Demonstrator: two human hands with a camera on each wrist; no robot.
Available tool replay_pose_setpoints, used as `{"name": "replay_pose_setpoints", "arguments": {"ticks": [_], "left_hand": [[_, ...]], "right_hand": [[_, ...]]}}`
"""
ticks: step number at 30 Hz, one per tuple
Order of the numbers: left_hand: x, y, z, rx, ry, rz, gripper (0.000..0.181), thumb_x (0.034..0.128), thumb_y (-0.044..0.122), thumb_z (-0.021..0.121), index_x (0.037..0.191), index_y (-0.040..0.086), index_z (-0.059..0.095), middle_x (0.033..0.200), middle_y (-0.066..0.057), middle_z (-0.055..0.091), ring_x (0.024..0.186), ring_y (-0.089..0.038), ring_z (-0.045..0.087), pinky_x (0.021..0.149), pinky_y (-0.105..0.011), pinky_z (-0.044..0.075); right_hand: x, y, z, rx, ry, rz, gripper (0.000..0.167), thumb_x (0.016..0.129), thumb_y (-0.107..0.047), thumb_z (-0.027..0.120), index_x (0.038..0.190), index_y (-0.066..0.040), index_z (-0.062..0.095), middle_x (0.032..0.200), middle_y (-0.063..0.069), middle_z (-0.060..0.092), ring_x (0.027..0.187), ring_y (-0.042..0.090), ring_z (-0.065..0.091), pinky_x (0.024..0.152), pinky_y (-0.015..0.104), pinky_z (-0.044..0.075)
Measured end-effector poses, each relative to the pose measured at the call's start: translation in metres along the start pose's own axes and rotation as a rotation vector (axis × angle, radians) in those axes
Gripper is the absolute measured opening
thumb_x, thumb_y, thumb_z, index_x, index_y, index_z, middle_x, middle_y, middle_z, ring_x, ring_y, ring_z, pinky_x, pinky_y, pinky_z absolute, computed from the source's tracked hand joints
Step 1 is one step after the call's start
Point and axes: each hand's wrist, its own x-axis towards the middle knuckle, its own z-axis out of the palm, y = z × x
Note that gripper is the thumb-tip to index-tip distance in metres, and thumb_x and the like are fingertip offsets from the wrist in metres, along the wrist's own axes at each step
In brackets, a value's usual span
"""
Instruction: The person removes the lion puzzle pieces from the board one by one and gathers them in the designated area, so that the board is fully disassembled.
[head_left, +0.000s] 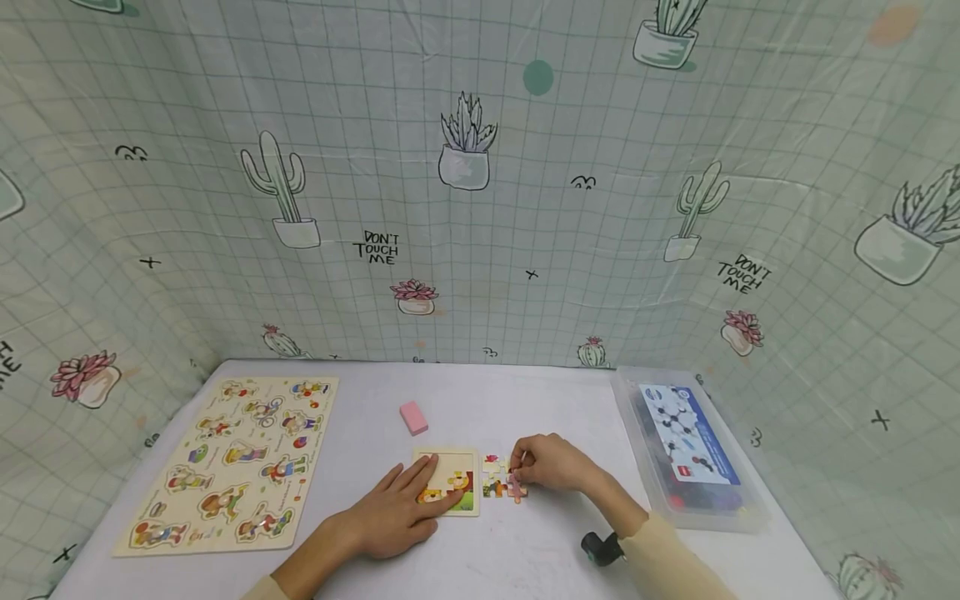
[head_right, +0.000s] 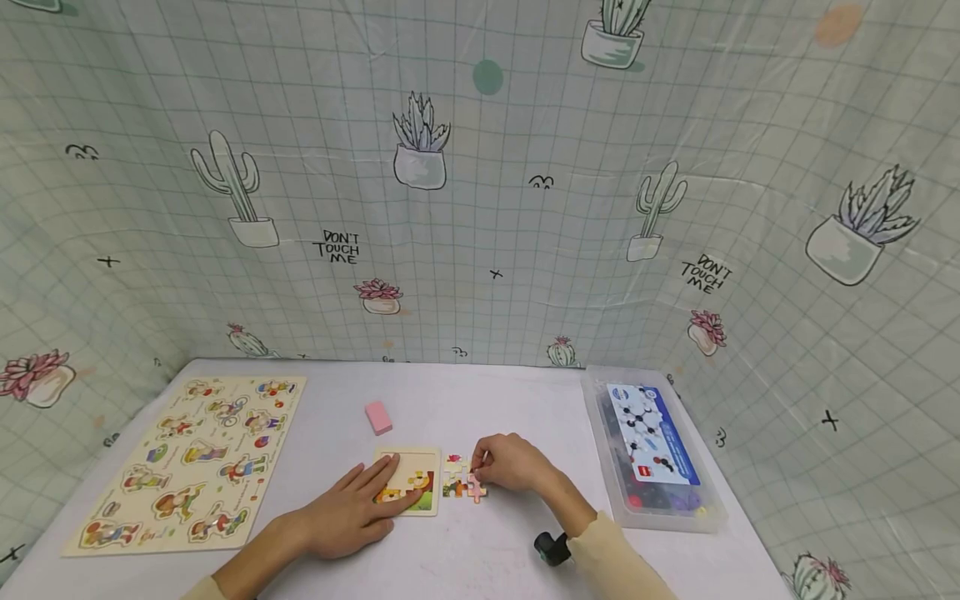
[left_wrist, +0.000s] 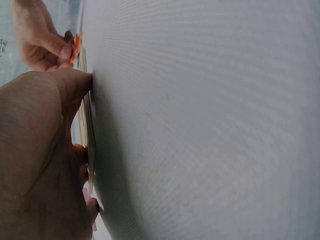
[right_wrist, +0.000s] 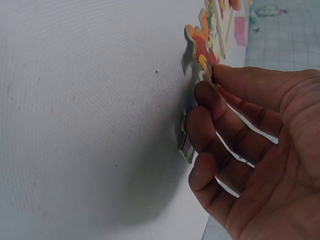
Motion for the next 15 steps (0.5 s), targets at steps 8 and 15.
{"name": "replay_pose_setpoints", "arguments": {"ticks": [8, 15], "left_hand": [[-0.0008, 0.0016, -0.0003, -0.006, -0.008, -0.005, 0.049, 0.1068, 0.04, 0.041, 0.156, 0.042, 0.034, 0.168, -0.017, 0.012, 0.155, -0.031, 0.008, 0.119, -0.06, 0.017], [-0.0009, 0.0018, -0.0005, -0.009, -0.008, -0.008, 0.05, 0.1067, 0.039, 0.042, 0.156, 0.042, 0.035, 0.168, -0.017, 0.012, 0.155, -0.031, 0.009, 0.119, -0.06, 0.017]], "right_hand": [[-0.0006, -0.0002, 0.0026, -0.024, 0.022, -0.027, 0.009, 0.088, -0.014, 0.075, 0.086, -0.016, 0.067, 0.07, -0.009, 0.057, 0.065, 0.007, 0.05, 0.06, 0.026, 0.04], [0.0002, -0.0011, 0.0049, -0.031, 0.027, -0.019, 0.011, 0.088, -0.013, 0.076, 0.085, -0.017, 0.066, 0.07, -0.008, 0.056, 0.066, 0.008, 0.05, 0.06, 0.025, 0.039]]}}
